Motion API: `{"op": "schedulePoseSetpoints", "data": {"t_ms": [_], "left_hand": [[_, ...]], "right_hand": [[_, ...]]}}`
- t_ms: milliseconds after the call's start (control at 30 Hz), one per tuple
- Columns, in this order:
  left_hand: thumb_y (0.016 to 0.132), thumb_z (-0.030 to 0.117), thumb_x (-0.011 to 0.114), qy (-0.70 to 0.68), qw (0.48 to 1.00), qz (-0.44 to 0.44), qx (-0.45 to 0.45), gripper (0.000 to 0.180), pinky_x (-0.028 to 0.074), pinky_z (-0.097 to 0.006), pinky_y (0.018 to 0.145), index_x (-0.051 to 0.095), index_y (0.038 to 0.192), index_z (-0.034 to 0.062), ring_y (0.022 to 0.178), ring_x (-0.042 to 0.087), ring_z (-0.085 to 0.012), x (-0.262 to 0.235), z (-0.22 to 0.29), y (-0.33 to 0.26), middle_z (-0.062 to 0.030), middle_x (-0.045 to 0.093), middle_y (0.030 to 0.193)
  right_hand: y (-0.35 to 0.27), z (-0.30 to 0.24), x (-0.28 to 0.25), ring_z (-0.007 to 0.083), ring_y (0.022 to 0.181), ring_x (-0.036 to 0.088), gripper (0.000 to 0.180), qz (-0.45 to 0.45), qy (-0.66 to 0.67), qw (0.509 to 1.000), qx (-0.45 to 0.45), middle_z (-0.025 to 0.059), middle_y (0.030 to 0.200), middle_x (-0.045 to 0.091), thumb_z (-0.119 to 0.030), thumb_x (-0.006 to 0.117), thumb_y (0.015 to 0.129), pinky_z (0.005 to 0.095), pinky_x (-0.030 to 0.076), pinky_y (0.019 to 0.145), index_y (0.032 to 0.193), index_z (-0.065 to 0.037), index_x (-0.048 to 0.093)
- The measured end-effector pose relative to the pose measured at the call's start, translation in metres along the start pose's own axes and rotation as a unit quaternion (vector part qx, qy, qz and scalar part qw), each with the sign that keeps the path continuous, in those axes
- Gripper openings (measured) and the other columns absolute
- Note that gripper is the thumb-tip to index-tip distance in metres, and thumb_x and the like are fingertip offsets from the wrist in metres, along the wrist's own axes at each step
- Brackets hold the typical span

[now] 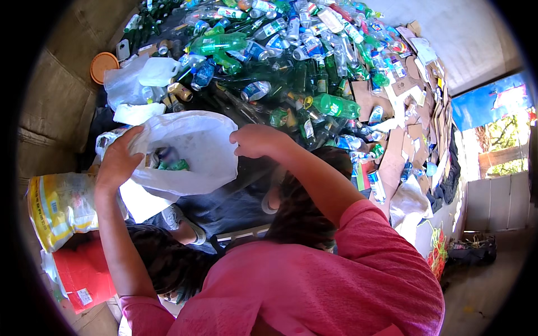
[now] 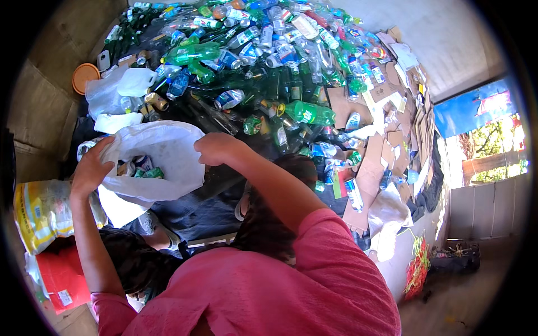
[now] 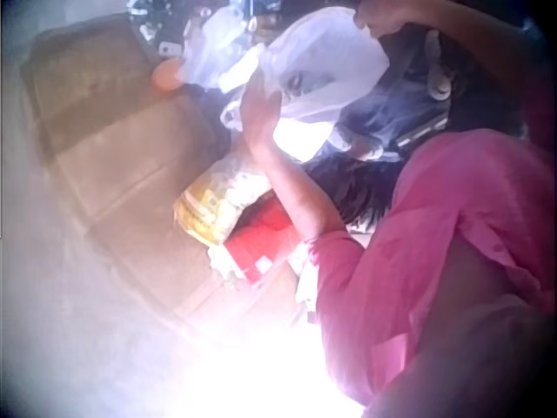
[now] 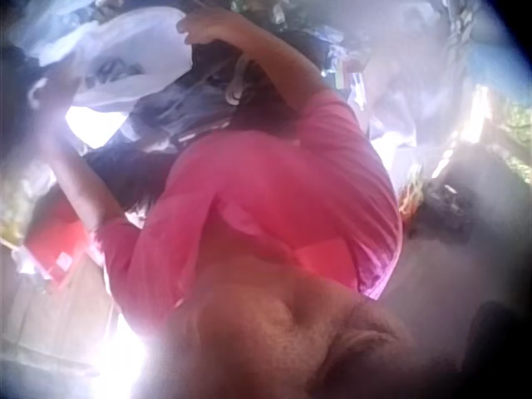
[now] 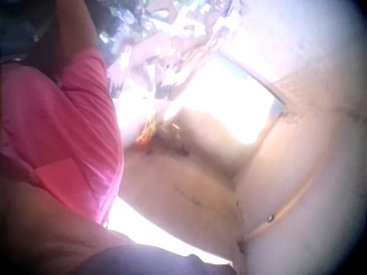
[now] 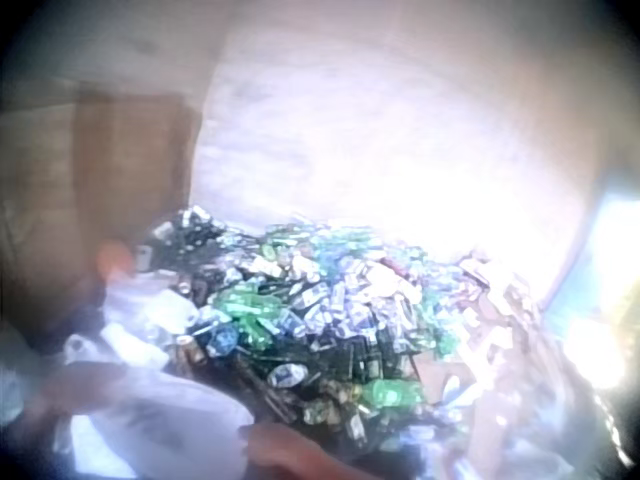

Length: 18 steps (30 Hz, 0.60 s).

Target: The person picks up plastic bottles and aluminum cans by hand from a pile on a tarp and places them into a white plastic bag.

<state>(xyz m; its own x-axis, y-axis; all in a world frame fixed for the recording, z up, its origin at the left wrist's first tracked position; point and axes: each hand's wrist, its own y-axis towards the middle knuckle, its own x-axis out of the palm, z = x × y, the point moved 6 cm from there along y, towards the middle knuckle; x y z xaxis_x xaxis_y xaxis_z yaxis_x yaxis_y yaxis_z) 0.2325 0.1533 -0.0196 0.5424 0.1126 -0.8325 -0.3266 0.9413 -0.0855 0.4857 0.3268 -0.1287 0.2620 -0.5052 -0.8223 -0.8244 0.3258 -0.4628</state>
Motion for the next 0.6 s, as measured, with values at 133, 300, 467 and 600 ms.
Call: {"op": "schedulePoseSetpoints", "data": {"t_ms": [133, 300, 467, 600], "left_hand": [[0.076, 0.001, 0.065, 0.014, 1.0, -0.008, -0.016, 0.06, 0.044, -0.037, 0.104, 0.056, 0.135, 0.0087, 0.12, 0.059, -0.0356, -0.001, -0.004, 0.001, -0.0191, 0.062, 0.129], [0.076, 0.001, 0.065, -0.001, 1.0, 0.003, -0.005, 0.06, 0.044, -0.038, 0.104, 0.056, 0.135, 0.0087, 0.12, 0.06, -0.035, -0.002, -0.01, -0.001, -0.0193, 0.062, 0.129], [0.078, 0.002, 0.066, 0.005, 1.0, 0.021, 0.0, 0.058, 0.044, -0.036, 0.104, 0.056, 0.135, 0.0074, 0.119, 0.06, -0.0346, -0.004, -0.005, -0.001, -0.0194, 0.062, 0.128], [0.08, 0.002, 0.065, -0.065, 0.997, 0.042, 0.018, 0.055, 0.044, -0.034, 0.103, 0.056, 0.135, 0.0052, 0.116, 0.061, -0.0291, -0.003, -0.004, 0.001, -0.0166, 0.065, 0.125]], "right_hand": [[-0.001, -0.004, -0.002, 0.0374, 0.1, 0.064, 0.036, 0.015, -0.001, 1.0, -0.016, 0.0182, 0.105, 0.067, -0.03, 0.065, 0.088, 0.0473, 0.051, 0.082, 0.118, -0.01, 0.064], [0.001, -0.009, -0.004, 0.0375, 0.098, 0.064, 0.037, -0.014, -0.018, 1.0, -0.016, 0.0177, 0.102, 0.067, -0.03, 0.064, 0.089, 0.0469, 0.051, 0.081, 0.119, -0.01, 0.063], [0.002, -0.007, 0.001, 0.0385, 0.097, 0.065, 0.036, 0.013, 0.019, 0.999, -0.022, 0.019, 0.102, 0.068, -0.032, 0.066, 0.087, 0.0477, 0.051, 0.081, 0.112, -0.006, 0.065], [0.008, -0.02, 0.011, 0.037, 0.109, 0.062, 0.055, -0.032, 0.062, 0.997, -0.042, 0.0187, 0.117, 0.065, -0.037, 0.069, 0.085, 0.045, 0.049, 0.09, 0.129, -0.007, 0.057]]}}
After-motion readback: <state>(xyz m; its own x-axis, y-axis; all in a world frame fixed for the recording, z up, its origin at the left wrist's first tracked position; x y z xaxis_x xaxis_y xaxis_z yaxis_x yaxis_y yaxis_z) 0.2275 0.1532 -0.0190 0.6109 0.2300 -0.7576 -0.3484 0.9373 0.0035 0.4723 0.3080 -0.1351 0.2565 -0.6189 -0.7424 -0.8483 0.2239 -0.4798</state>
